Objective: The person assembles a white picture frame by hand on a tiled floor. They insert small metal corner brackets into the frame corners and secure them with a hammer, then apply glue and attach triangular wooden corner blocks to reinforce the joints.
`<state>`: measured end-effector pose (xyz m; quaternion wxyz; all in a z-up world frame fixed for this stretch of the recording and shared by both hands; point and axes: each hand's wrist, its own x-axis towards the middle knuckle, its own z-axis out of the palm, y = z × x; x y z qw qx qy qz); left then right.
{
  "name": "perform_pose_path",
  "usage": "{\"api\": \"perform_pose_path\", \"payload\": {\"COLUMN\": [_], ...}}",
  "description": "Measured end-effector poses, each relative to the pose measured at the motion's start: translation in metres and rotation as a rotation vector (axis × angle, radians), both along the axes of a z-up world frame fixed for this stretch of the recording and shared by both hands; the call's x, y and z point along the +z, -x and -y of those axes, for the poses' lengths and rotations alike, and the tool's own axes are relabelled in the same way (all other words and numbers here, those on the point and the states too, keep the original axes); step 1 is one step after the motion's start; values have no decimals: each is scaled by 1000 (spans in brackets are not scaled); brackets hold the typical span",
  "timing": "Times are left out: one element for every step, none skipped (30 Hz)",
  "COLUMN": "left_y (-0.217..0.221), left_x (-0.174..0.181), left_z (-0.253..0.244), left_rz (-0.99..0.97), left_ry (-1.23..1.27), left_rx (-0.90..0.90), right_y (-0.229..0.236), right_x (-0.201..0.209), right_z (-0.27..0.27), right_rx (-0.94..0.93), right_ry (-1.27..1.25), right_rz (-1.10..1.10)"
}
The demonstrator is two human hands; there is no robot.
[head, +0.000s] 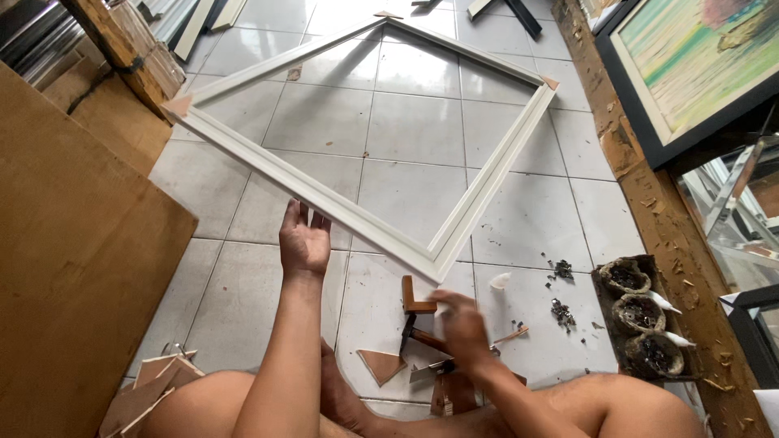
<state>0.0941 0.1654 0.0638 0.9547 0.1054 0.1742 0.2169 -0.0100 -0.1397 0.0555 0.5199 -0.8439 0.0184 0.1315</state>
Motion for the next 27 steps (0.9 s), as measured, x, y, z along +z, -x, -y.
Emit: {"api": "perform_pose_path", "payload": {"left_y": [-4, -7, -10, -11, -12, -14, -11, -6, -1, -1, -1, 0, 18, 35, 53, 61, 70, 80, 86, 90, 94, 90, 87, 86, 86, 85, 85], "left_x": [-22, -44, -67, -80, -93, -106, -91, -78, -65, -70, -76, -82, -66, -49, -33, -40, -46, -51, -42, -34, -25, -43, -62, -82, -93, -104, -115], "left_z": [-5, -7, -8, -5, -1, 2, 14, 24, 33, 48, 63, 77, 108, 137, 166, 165, 164, 162, 156, 152, 149, 136, 121, 107, 107, 107, 106], "left_rz": [-4, -50, -95, -98, -149, -198, -198, -218, -239, -245, -248, -251, -259, -335, -402, -408, -438, -438, -439, -440, -441, -434, -564, -703, -701, -703, -704], "left_ry": [0, -35, -70, -71, -121, -172, -174, -241, -307, -311, -294, -275, -280, -718, -1164, -1172, -1760, -2349, -2359, -2401, -2443, -2451, -2491, -2521, -2525, -2514, -2500], "left_rx": [4, -24, -52, -57, -69, -79, -82, -152, -222, -225, -354, -484, -488, -579, -659, -667, -717, -732, -743, -782, -821, -828, -918, -1007, -1014, -928, -843], "right_y": [-13, -23, -34, -43, -51, -61, -64, -65, -67, -77, -87, -96, -110, -124, -137, -132, -126, -121, -116, -114, -112, -110, -109, -106, -104, -103, -102], "right_x": [0, 0, -1, -15, -28, -43, -42, -42, -42, -48, -53, -60, -79, -98, -117, -107, -96, -84, -79, -73, -68, -60, -53, -46, -43, -38, -34], "right_z": [6, 14, 23, 26, 30, 33, 33, 30, 28, 29, 31, 32, 35, 37, 40, 34, 30, 25, 21, 21, 21, 21, 22, 22, 24, 25, 25], "right_rx": [4, -141, -288, -294, -256, -216, -218, -239, -260, -262, -278, -296, -301, -280, -260, -266, -249, -232, -238, -224, -210, -219, -171, -118, -123, -66, -9], "right_ry": [0, -254, -506, -508, -537, -567, -570, -581, -591, -596, -643, -691, -696, -681, -665, -675, -633, -593, -604, -534, -464, -471, -378, -284, -287, -181, -75], "right_rz": [-4, -202, -399, -401, -441, -480, -480, -442, -404, -410, -380, -349, -355, -339, -323, -328, -335, -343, -350, -357, -364, -365, -351, -339, -343, -300, -257]}}
